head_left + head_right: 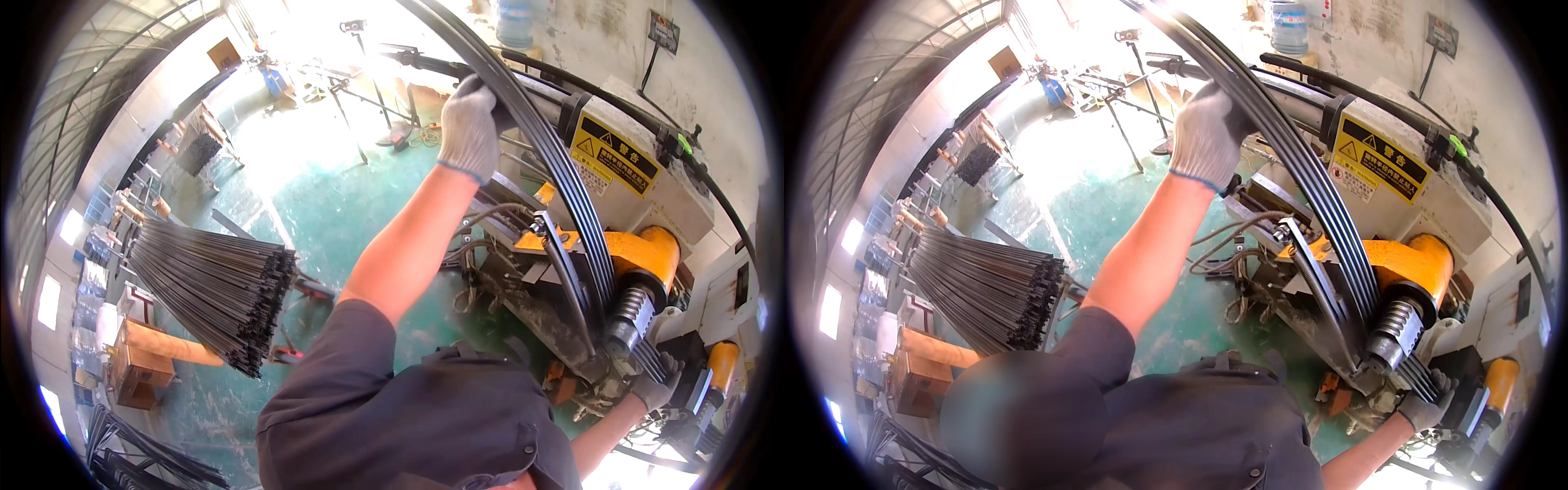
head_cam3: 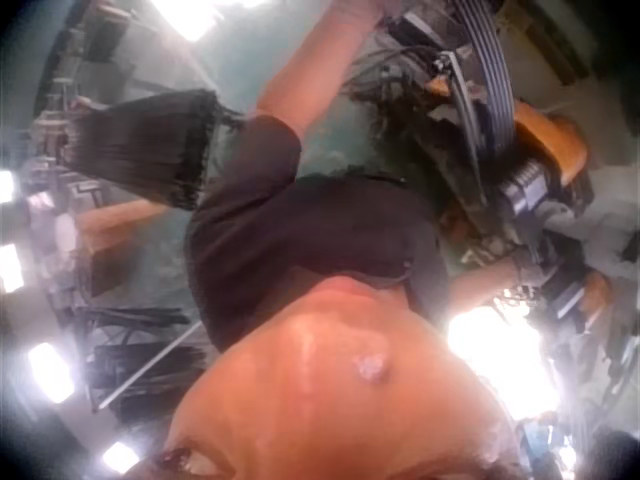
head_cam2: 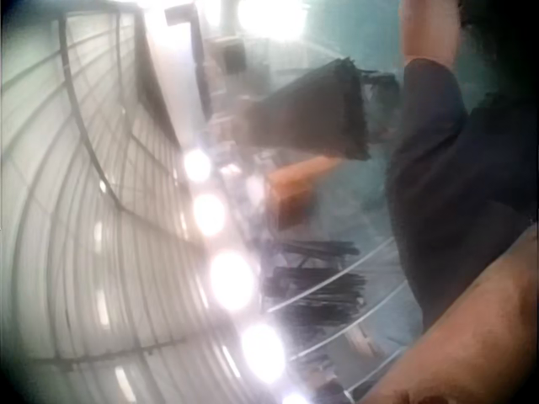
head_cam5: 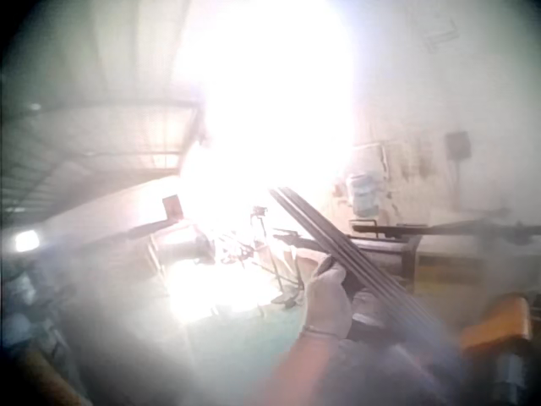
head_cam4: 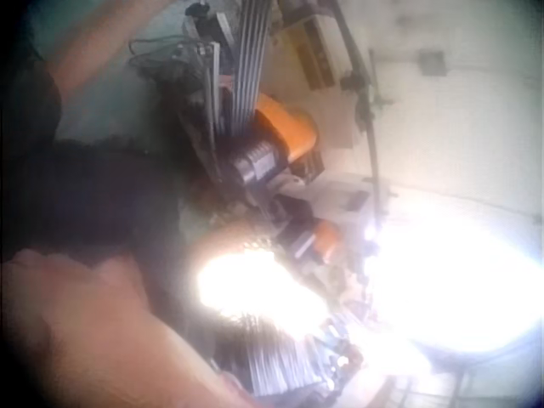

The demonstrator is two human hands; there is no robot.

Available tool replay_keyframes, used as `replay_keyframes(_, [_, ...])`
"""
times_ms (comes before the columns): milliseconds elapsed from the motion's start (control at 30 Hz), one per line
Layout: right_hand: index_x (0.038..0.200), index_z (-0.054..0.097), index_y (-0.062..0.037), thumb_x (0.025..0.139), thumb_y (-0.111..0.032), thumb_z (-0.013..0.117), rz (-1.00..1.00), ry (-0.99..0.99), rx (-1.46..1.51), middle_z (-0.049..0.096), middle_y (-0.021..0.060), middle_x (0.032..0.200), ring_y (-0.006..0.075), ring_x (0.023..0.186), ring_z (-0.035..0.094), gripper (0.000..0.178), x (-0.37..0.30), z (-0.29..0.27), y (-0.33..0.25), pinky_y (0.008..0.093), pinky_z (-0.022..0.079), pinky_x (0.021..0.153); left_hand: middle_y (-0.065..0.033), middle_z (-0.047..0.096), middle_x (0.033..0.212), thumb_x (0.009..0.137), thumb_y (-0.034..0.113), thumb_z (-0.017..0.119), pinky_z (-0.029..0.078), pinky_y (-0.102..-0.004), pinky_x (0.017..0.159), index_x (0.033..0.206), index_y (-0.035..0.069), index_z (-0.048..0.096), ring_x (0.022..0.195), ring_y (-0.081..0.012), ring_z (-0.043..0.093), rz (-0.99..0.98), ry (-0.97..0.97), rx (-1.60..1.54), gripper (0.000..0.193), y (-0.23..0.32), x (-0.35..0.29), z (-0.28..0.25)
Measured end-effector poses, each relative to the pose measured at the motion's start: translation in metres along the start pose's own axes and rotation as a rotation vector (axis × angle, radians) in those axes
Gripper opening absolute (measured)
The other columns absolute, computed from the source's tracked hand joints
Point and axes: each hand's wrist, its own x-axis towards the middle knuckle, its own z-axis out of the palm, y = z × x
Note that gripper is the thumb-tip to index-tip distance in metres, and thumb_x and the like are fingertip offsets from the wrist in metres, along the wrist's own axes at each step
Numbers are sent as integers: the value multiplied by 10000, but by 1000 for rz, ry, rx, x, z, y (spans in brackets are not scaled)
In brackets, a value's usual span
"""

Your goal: The person picks up bundles of long metal rods from a floor rack and feeds them into a yellow industrial bending machine. After the machine bends the rods, the person removes the finished pieces and stacks them on a nearby pile.

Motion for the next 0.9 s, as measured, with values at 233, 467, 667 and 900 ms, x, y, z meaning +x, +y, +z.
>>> replay_keyframes(233, [1130,545,-35,1061,-111,487,-45,75,46,372,30,798,210,749,424,118,-8,10,-1,381,420,744,27,544,833,1127,418,499,464,-234,591,1086,63,573,695,-53,523,45,-293,70,365,40,9,114])
replay_keyframes(467, [1138,564,-30,1064,-119,486,6,-119,92,388,33,811,204,748,427,139,14,-22,0,361,428,743,-284,683,952,968,141,610,599,-438,817,1214,-105,515,912,-361,724,287,-441,743,360,12,-7,215])
replay_keyframes(667, [1176,577,-26,1098,-168,464,-49,-68,92,409,35,809,195,738,430,198,-13,7,7,355,435,733,-313,715,961,917,162,624,610,-426,840,1259,-217,438,965,-432,743,270,-897,975,543,-1,-39,277])
replay_keyframes(900, [1161,584,-49,1106,-189,472,-129,66,-4,409,18,800,187,714,426,188,-30,31,14,337,429,713,-299,706,971,908,133,659,595,-442,861,1293,-133,468,977,-436,730,469,-974,1098,505,-13,-46,289])
